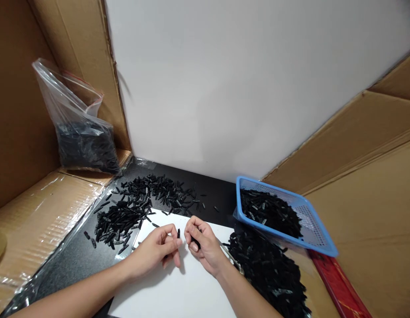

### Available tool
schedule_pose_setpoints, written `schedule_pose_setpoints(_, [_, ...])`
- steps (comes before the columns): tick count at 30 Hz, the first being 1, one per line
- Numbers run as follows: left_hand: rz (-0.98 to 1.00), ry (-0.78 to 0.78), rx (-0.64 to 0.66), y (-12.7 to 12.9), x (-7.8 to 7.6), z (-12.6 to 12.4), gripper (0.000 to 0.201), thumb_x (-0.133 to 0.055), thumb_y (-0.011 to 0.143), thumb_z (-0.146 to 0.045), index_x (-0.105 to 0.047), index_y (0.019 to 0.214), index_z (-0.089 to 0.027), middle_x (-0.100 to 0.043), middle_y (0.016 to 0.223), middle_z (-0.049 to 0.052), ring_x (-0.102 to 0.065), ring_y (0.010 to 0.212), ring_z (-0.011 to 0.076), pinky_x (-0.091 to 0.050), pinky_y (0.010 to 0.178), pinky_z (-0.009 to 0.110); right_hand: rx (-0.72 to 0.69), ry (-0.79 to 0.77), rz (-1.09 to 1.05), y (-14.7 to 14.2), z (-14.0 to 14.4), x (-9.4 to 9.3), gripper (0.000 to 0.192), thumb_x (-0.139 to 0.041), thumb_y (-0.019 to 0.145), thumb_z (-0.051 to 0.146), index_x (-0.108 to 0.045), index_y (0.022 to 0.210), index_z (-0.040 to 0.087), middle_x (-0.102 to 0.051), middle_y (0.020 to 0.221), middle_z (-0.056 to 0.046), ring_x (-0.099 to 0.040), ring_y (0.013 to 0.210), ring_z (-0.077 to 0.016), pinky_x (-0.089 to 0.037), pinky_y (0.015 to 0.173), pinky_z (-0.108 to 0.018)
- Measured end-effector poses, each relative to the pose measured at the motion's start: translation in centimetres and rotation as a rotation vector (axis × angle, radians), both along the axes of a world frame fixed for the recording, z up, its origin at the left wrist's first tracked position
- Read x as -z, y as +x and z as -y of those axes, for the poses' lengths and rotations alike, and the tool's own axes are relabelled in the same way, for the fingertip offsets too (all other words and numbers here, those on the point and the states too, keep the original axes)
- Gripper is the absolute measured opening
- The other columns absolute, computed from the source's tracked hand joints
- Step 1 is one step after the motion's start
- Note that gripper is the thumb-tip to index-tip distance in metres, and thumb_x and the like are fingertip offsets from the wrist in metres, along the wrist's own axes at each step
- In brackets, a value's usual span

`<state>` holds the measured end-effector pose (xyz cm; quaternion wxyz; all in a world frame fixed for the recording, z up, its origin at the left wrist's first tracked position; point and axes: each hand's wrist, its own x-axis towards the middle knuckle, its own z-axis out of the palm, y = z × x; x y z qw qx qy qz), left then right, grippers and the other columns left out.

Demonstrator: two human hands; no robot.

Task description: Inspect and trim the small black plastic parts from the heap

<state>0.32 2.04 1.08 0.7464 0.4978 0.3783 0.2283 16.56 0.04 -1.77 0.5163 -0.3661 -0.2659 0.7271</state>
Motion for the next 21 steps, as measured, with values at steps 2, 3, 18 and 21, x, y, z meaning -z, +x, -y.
schedule_pose_setpoints(2, [-0.012, 0.009, 0.009, -0.01, -0.05, 0.01, 0.034, -0.068, 0.079, -0.044, -0.045, 0.070, -0.021, -0.067, 0.050, -0.001, -0.037, 0.035, 0.0068, -0.025, 0.040, 0.019, -0.018, 0.000, 0.049, -0.22, 0.09, 0.10, 0.038, -0.081, 0.067, 0.046, -0.056, 0.075, 0.018, -0.057, 0.054, 0.005, -0.031, 0.035, -0.0017, -0.012, 0.031, -0.013])
schedule_pose_setpoints(3, [-0.020, 0.019, 0.016, -0.01, -0.06, 0.01, 0.033, -0.068, 0.079, -0.044, -0.045, 0.070, -0.021, -0.066, 0.049, -0.001, -0.037, 0.036, 0.0068, -0.025, 0.040, 0.019, -0.027, 0.004, 0.077, -0.32, 0.15, 0.15, 0.039, -0.083, 0.065, 0.046, -0.058, 0.076, 0.018, -0.056, 0.052, 0.006, -0.031, 0.035, -0.0020, -0.013, 0.031, -0.013])
schedule_pose_setpoints(18, [0.152, -0.098, -0.104, -0.76, -0.79, -0.40, 0.015, -0.062, 0.076, -0.013, -0.060, 0.089, -0.018, -0.062, 0.075, 0.001, -0.051, 0.069, 0.0146, -0.036, 0.071, 0.028, 0.026, -0.053, 0.016, 0.20, -0.18, 0.11, 0.030, -0.083, 0.067, 0.038, -0.067, 0.077, 0.014, -0.056, 0.051, 0.004, -0.030, 0.035, -0.0012, -0.012, 0.030, -0.012])
schedule_pose_setpoints(21, [0.130, -0.038, -0.106, -0.74, -0.56, -0.51, 0.011, -0.065, 0.082, -0.025, -0.062, 0.087, -0.017, -0.064, 0.075, 0.003, -0.054, 0.069, 0.0157, -0.038, 0.073, 0.029, 0.030, -0.053, 0.009, 0.18, -0.20, 0.09, 0.029, -0.083, 0.067, 0.037, -0.067, 0.077, 0.015, -0.056, 0.052, 0.004, -0.030, 0.036, -0.0012, -0.012, 0.030, -0.012])
